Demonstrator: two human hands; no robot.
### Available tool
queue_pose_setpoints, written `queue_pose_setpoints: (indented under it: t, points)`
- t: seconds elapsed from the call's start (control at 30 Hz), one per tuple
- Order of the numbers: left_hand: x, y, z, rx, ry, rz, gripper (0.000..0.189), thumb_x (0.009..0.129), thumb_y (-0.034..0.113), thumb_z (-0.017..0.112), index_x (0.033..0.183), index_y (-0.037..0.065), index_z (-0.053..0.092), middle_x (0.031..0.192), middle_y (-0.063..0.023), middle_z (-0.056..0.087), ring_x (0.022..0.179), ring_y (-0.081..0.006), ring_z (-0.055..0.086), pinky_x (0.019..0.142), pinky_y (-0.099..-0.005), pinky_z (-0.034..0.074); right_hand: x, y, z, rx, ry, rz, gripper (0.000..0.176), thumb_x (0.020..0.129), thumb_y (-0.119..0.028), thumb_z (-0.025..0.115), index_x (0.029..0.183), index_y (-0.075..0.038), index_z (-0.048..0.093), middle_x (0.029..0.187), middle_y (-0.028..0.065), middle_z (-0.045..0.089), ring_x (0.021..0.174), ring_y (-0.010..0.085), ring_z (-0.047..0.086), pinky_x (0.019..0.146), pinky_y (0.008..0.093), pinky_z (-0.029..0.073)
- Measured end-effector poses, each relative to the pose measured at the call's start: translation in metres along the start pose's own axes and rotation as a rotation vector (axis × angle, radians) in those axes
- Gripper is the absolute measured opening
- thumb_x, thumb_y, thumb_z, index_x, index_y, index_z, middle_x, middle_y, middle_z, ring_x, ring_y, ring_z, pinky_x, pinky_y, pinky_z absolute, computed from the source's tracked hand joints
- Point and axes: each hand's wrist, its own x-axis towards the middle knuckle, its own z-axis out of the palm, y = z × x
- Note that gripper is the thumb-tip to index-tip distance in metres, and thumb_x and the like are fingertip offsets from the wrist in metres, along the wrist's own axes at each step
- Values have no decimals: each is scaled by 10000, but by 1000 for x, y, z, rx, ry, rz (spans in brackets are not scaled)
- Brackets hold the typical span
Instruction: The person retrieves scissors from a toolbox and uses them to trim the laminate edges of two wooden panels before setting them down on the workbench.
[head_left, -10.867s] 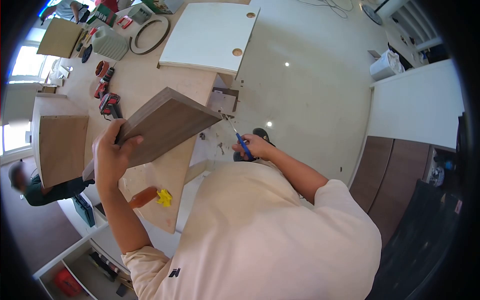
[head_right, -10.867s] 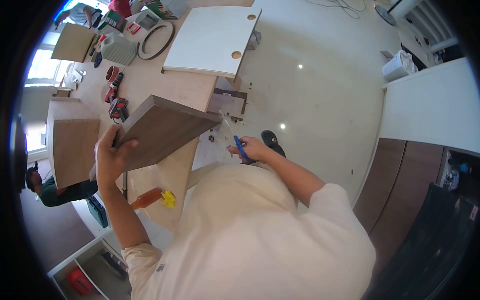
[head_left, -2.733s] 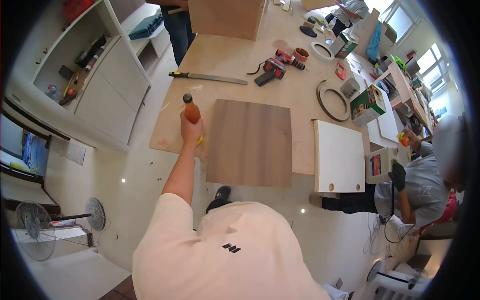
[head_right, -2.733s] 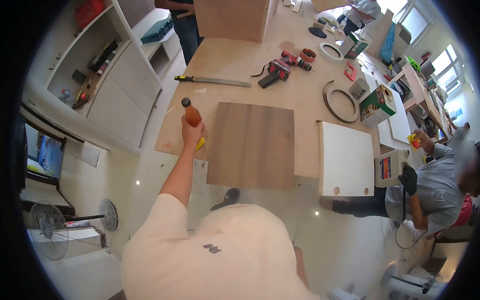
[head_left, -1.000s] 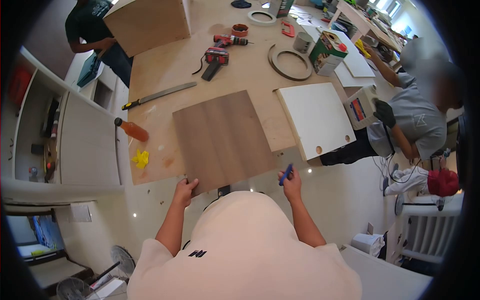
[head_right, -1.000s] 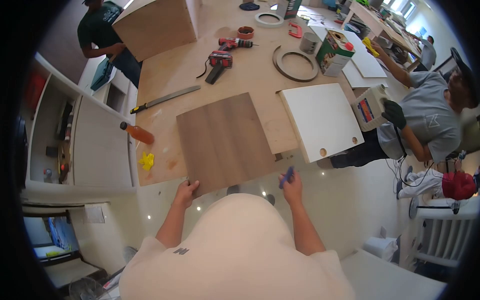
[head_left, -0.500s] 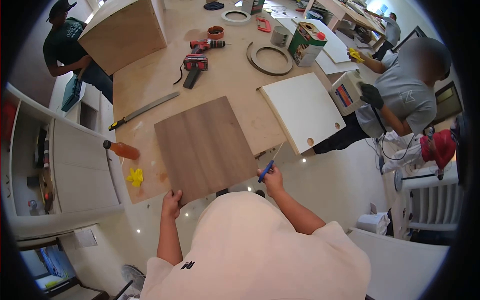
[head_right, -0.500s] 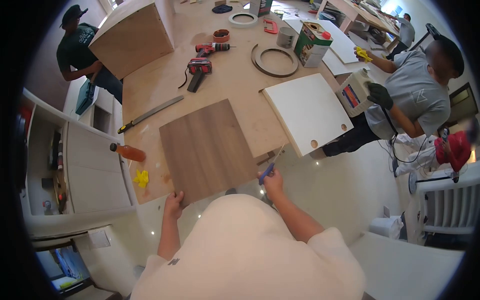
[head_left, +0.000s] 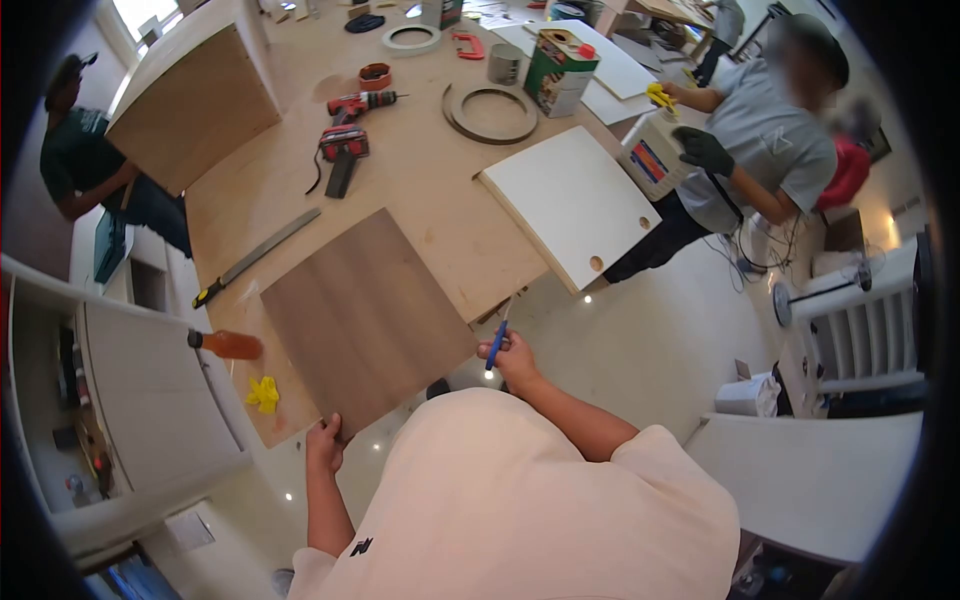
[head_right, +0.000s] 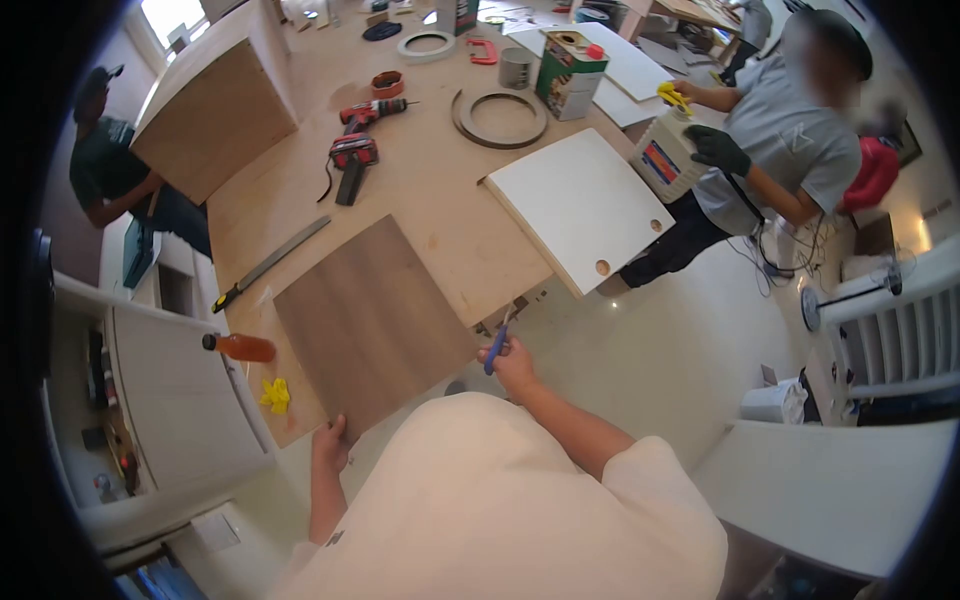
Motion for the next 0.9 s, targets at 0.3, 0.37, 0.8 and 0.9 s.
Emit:
queue_pose_setpoints:
  t: [0.3, 0.37, 0.8, 0.9]
  points:
    - [-35, 85, 32, 1412, 196, 123, 408, 890, 363, 684, 999, -30, 666, 740, -118, 680, 711, -240, 666, 672, -346, 517, -31, 1, -60, -190, 121, -226, 589, 846, -91, 742, 1327, 18, 419, 1025, 118, 666, 852, 171, 660, 746, 298, 542]
    - [-31, 103, 71, 1334, 90, 301, 414, 886, 343, 689, 1022, -46, 650, 800, -148, 686, 739, -228, 660, 698, -353, 517, -21, 9, -96, -119, 249, -288, 576, 851, -100, 742, 1318, 18, 425, 1018, 115, 668, 829, 168, 661, 739, 292, 540]
    - [70, -13, 466, 673, -450, -78, 465, 961, 339, 610, 1215, -45, 539, 1090, -134, 642, 1019, -247, 646, 846, -364, 552, 90, -47, -261, 506, 518, -181, 624, 864, -179, 750, 1352, -33, 389, 1020, 73, 667, 830, 176, 679, 621, 250, 462]
    - [83, -43, 504, 561, -374, -78, 450, 951, 333, 627, 1198, -34, 542, 1073, -117, 627, 990, -238, 642, 830, -366, 556, 114, -76, -281, 538, 468, -147, 594, 858, -196, 760, 1317, -46, 414, 1030, 63, 669, 834, 175, 682, 577, 242, 414]
